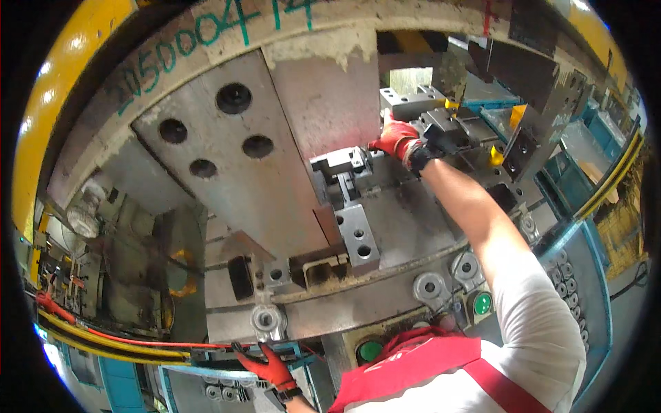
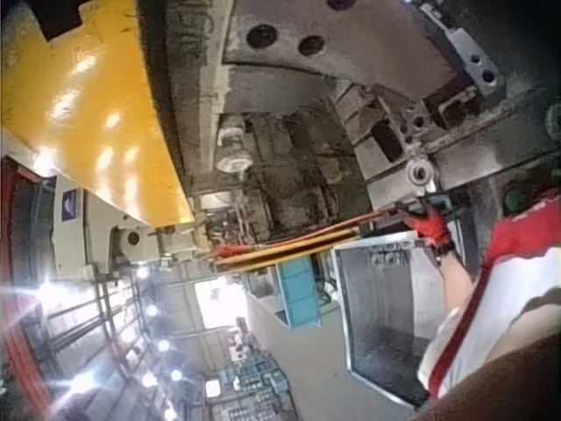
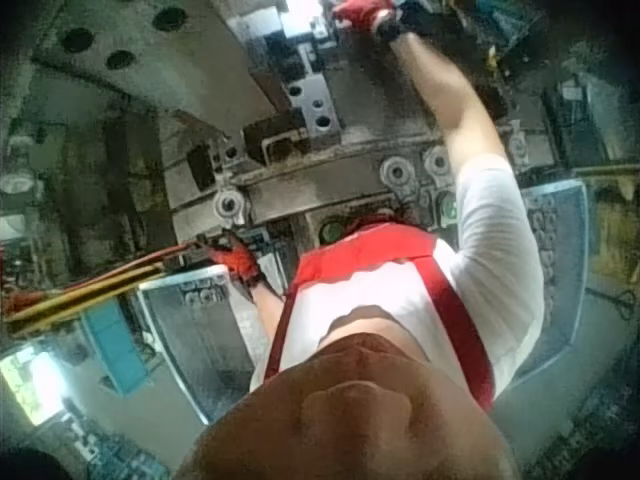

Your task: Placing metal parts into a stamping press and operating the machine using safety buttons.

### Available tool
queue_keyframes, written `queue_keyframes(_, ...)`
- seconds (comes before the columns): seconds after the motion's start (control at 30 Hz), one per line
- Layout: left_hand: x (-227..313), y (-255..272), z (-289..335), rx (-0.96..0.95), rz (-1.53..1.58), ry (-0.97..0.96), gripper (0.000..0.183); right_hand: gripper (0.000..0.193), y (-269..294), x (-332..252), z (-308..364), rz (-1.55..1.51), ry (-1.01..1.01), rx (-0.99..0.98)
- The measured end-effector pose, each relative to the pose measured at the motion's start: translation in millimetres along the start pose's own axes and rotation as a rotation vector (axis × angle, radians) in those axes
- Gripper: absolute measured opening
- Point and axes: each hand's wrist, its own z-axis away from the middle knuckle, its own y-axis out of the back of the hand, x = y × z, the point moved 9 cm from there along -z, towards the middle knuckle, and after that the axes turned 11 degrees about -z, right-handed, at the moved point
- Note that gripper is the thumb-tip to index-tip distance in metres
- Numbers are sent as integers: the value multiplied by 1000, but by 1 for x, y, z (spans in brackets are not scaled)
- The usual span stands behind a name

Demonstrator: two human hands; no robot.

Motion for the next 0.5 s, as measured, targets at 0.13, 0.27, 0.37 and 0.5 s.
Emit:
queue_keyframes(0.13,-62,5,13,57,81,110,63,98,-53,13,-67,-112,4,-18)
queue_keyframes(0.27,-38,19,22,-110,-42,300,68,79,-111,22,-128,126,-10,-59)
queue_keyframes(0.37,-72,10,33,26,-3,254,58,50,-136,-2,-145,330,278,-330)
queue_keyframes(0.5,-84,-4,43,74,145,263,59,54,-149,24,-171,276,155,-301)
